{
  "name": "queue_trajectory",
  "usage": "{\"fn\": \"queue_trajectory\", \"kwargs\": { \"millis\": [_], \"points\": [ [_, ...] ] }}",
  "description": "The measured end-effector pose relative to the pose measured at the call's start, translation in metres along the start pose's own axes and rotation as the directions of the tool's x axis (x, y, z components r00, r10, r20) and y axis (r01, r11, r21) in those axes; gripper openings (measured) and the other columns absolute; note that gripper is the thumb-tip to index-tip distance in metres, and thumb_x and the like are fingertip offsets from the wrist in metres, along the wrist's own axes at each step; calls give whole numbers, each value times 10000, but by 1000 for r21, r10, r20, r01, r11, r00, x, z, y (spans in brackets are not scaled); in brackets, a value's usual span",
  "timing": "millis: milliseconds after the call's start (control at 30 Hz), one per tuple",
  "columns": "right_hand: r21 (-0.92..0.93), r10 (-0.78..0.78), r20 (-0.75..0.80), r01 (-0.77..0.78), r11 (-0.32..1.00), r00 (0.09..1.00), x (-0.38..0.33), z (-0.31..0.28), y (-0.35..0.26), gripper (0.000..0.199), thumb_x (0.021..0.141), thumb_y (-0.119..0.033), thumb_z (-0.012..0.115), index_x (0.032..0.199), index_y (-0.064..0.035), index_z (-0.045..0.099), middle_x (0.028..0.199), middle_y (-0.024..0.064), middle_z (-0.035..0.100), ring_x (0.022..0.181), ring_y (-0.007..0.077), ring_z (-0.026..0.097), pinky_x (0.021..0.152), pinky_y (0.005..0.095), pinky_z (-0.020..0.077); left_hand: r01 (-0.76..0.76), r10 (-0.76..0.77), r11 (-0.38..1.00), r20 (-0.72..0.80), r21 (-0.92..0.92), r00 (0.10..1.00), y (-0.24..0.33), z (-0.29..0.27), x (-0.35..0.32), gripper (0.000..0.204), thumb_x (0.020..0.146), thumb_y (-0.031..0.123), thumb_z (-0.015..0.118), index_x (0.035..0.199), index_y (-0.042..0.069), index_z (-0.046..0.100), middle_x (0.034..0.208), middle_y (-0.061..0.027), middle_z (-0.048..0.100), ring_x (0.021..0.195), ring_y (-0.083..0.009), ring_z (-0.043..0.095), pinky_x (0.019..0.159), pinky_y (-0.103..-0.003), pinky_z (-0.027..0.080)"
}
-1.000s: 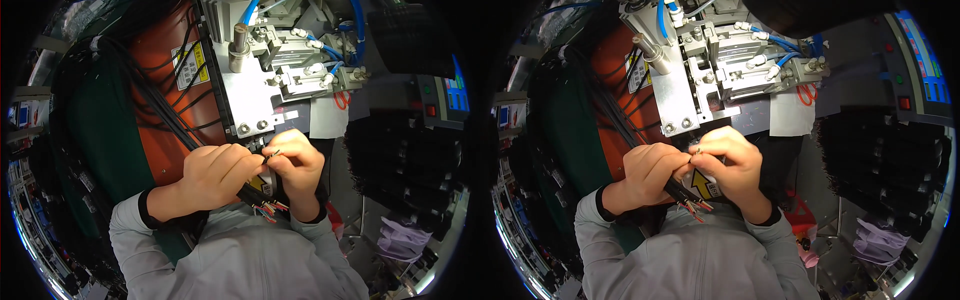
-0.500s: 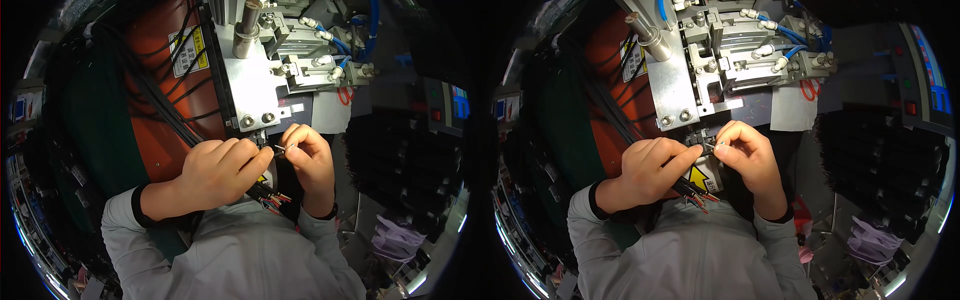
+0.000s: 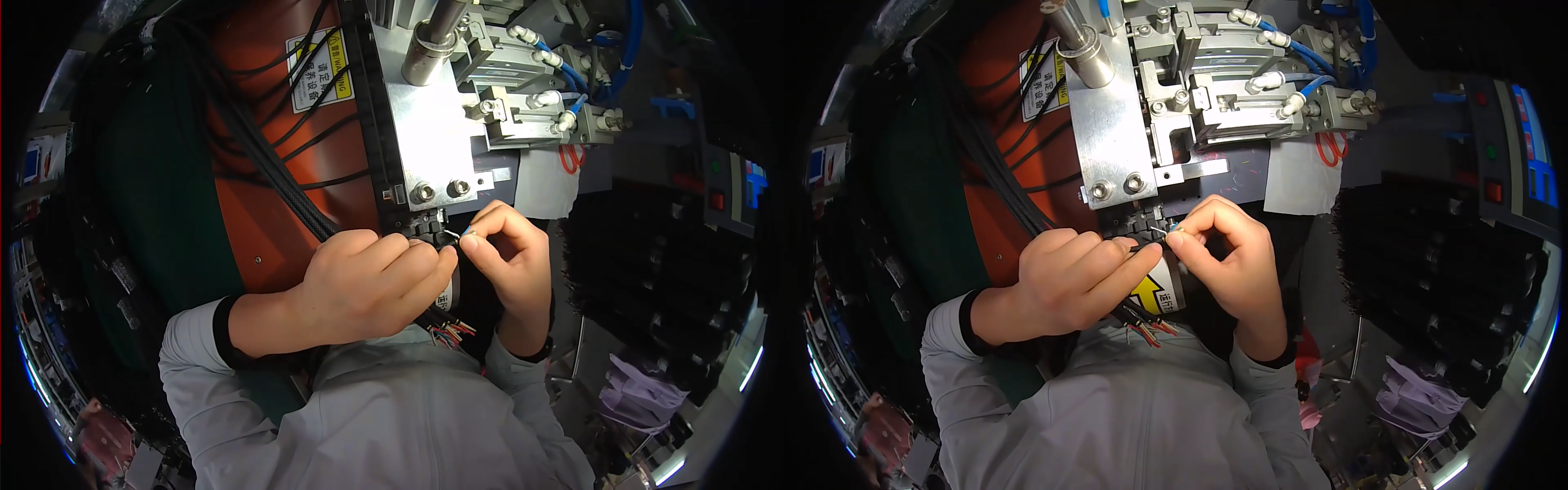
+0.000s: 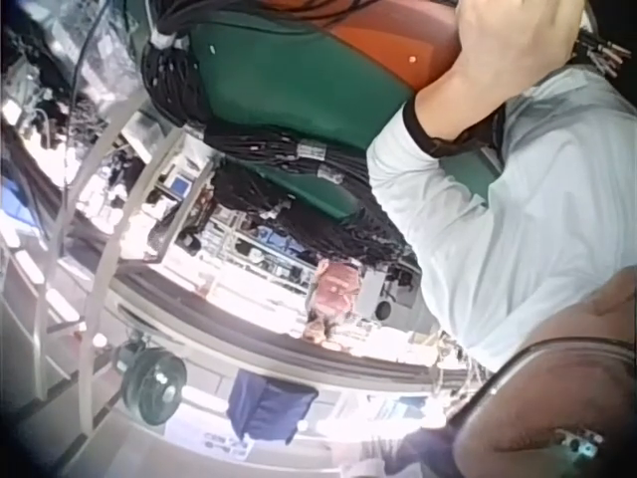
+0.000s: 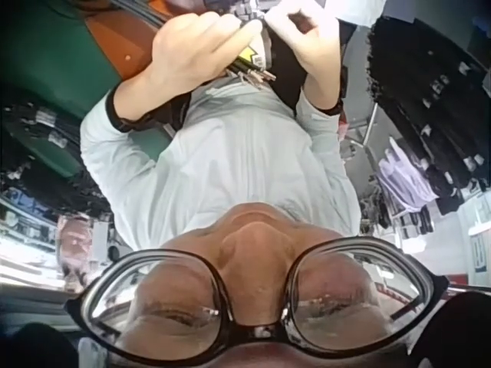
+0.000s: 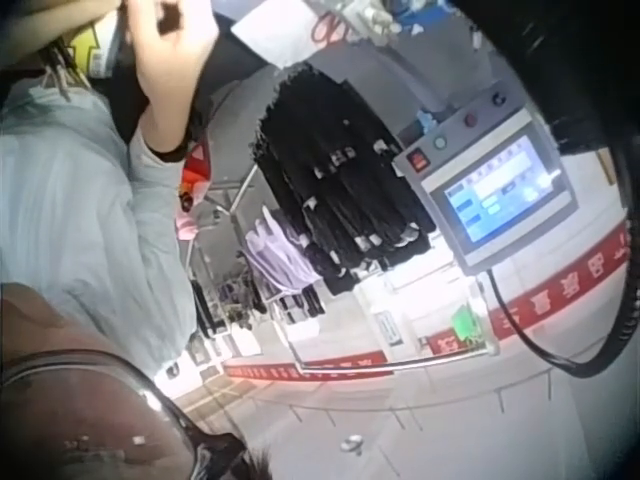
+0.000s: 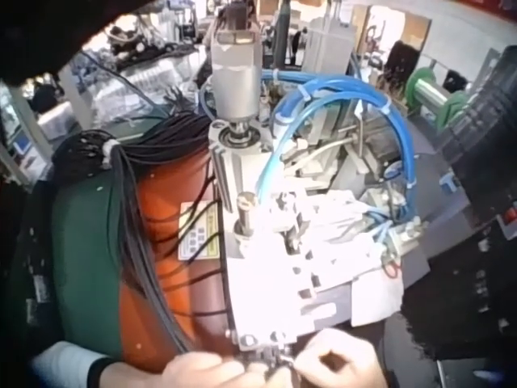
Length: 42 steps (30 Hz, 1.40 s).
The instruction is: The person picks up a bundle of cables and inserts the individual wire ends into a machine one at a time. After processing the wires, the person sets the bundle aside and retrieves another bundle to repeat the process.
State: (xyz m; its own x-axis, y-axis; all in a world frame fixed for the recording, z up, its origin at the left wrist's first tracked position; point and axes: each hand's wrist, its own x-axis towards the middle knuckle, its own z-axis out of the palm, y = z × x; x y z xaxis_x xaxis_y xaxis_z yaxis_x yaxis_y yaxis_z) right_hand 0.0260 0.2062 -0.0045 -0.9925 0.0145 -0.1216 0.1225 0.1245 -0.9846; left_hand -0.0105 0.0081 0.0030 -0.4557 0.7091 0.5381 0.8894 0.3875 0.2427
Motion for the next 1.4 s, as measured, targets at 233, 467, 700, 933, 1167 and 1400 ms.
{"fn": "queue_trajectory", "kwargs": {
  "millis": [233, 467, 700, 933, 1167, 1400],
  "points": [
    [108, 33, -4, -32, 994, 999, 3, 4, 6, 107, 758, 2, 678, 719, 26, 581, 707, 71, 577, 676, 129, 539, 631, 257, 431, 5, -6, 1000, 60, 21, 998, 1, 3, -1, 304, 708, 56, 637, 1011, 60, 672, 659, 21, 442, 517, -80, 429, 439, -243, 284],
    [-474, -390, -120, 292, 830, 913, 8, 23, 12, 68, 736, 23, 665, 762, 2, 606, 701, 90, 571, 647, 214, 557, 594, 301, 446, 53, -93, 979, 194, 199, 977, 5, 3, 0, 349, 705, 124, 586, 1041, 63, 660, 694, 9, 423, 527, -85, 425, 448, -240, 301],
    [-507, -472, -120, 355, 786, 873, 10, 26, 23, 67, 720, 41, 645, 725, 19, 582, 683, 85, 552, 602, 170, 521, 576, 269, 421, 107, -154, 969, 208, 221, 966, 8, 6, -1, 361, 708, 125, 589, 1058, 67, 658, 721, 2, 433, 521, -88, 418, 444, -234, 298],
    [2, -118, -253, 123, 992, 960, 7, 30, 48, 71, 781, 13, 635, 777, 2, 564, 709, 37, 551, 640, 110, 508, 603, 244, 415, 74, -115, 971, 177, 227, 977, 3, 6, 2, 201, 720, 144, 582, 896, 57, 621, 759, 31, 489, 584, -64, 472, 469, -213, 313],
    [279, 27, -201, 31, 960, 979, 10, 31, 49, 58, 846, -20, 606, 821, -2, 557, 755, -3, 548, 680, 59, 483, 633, 207, 399, 121, -134, 983, 91, 139, 987, -7, 7, 6, 295, 701, 118, 602, 981, 73, 682, 726, 13, 509, 552, -101, 476, 496, -244, 347],
    [205, 85, -167, -49, 977, 982, 10, 36, 43, 60, 856, -26, 601, 819, -9, 557, 769, -10, 554, 700, 56, 486, 654, 200, 397, 193, -241, 956, 214, 221, 947, 4, -14, -12, 197, 708, 142, 595, 881, 57, 635, 736, -2, 519, 606, -131, 526, 536, -261, 392]
  ]
}}
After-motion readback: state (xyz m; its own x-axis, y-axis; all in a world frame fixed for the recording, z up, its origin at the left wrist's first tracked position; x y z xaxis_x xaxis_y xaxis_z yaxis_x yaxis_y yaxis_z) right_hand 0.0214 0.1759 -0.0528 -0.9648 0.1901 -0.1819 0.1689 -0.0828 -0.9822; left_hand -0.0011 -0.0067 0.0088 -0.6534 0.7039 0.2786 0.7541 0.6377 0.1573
